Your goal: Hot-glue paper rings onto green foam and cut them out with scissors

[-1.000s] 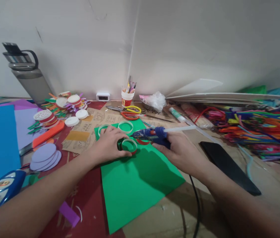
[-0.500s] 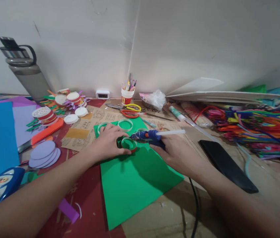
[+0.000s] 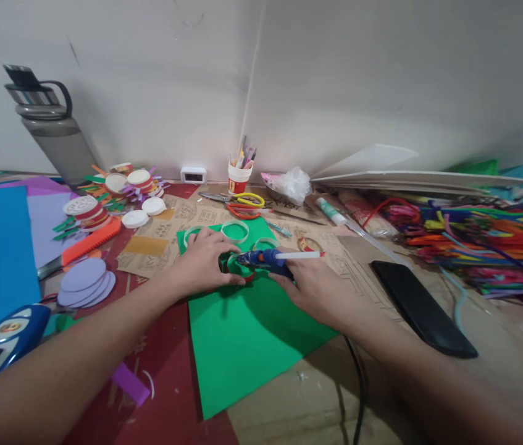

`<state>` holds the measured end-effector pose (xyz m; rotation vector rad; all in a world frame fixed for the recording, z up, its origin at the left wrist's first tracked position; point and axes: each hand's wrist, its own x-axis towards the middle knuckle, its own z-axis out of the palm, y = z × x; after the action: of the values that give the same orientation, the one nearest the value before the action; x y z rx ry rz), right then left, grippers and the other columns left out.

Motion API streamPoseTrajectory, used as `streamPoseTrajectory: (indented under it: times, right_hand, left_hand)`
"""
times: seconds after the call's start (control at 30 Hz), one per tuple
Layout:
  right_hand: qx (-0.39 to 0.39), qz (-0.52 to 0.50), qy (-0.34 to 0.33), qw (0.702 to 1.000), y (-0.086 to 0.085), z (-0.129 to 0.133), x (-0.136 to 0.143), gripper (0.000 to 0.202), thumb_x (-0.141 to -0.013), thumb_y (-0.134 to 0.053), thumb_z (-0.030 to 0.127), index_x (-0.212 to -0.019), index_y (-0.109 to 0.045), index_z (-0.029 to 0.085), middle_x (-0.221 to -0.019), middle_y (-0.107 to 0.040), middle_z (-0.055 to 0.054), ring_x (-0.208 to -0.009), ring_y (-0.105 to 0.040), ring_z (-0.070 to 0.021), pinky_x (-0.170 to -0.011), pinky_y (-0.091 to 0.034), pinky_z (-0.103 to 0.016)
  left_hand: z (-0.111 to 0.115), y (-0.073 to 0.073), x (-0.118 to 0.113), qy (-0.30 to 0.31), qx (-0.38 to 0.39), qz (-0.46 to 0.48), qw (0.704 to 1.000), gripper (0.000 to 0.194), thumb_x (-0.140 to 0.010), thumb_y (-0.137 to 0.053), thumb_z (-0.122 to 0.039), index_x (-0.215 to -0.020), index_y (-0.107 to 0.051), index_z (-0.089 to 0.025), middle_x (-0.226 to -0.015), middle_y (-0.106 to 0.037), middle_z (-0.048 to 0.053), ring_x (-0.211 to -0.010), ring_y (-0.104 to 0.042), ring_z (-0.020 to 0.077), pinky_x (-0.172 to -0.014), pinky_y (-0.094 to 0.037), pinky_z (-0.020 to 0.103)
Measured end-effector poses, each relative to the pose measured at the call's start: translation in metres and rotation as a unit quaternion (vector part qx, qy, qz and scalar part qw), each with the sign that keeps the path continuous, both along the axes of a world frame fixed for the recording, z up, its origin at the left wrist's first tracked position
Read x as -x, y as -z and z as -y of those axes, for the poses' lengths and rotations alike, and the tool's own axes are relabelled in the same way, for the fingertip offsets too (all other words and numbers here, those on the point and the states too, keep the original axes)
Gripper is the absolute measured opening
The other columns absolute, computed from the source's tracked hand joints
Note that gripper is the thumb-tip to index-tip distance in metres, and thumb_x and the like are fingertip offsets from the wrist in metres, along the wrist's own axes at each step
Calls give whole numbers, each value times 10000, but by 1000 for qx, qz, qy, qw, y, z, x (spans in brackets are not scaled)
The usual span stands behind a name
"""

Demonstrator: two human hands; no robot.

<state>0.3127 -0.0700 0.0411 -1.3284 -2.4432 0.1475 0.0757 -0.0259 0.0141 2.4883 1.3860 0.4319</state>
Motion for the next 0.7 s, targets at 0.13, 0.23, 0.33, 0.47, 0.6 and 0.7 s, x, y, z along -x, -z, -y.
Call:
streamPoseTrajectory:
  times: [0.13,0.23,0.33,0.47,0.6,0.7]
  right_hand:
    - [-22,-6,-22,999,7,-1,0,267,-929,-485,243,-1142,-635,183,-1094,-714,-133,-1002,-670,-286,-847,-524,-426]
    - [-29,5,-21,999,10,-2,-1,246,-943,-463,256,-1124,-619,196,-1051,-716,-114,-964,-673,-268,-827,-524,-404]
    - [-24,9,-15,1000,9,0,-3,224,-943,-466,265,-1105,-613,218,-1018,-715,-98,-908,-675,-251,-780,-521,-380]
    - [-22,13,-15,1000,4,2,-3,228,-928,-470,247,-1102,-615,224,-1012,-708,-97,-889,-669,-254,-754,-518,-389]
    - [-18,27,-3,999,1,5,-3,212,-920,-465,229,-1050,-633,221,-944,-700,-100,-796,-660,-241,-682,-504,-370]
    - [-22,34,6,999,2,5,-3,192,-920,-464,223,-1023,-626,225,-903,-690,-86,-768,-650,-231,-661,-492,-356]
  left_hand:
    - [0,1,0,0,-2,-4,1000,606,-669,-712,-691,-1126,-720,-294,-1199,-645,78,-1163,-452,360,-965,-335,532]
    - [0,1,0,1,-5,-6,1000,606,-667,-710,-697,-1120,-722,-295,-1187,-650,80,-1157,-458,361,-956,-338,533]
    - [1,0,0,4,-6,-8,1000,598,-671,-707,-695,-1112,-727,-292,-1177,-653,82,-1150,-464,363,-946,-342,526]
    - [2,-2,-1,-1,5,-5,1000,565,-665,-724,-671,-1106,-727,-316,-1182,-655,67,-1161,-462,360,-954,-331,514]
    - [2,-3,-1,-3,7,2,1000,550,-652,-739,-661,-1086,-732,-323,-1183,-657,59,-1178,-454,359,-960,-323,508]
    - [2,-3,-1,-1,7,6,1000,548,-648,-742,-662,-1072,-736,-315,-1180,-660,59,-1180,-454,356,-950,-327,499]
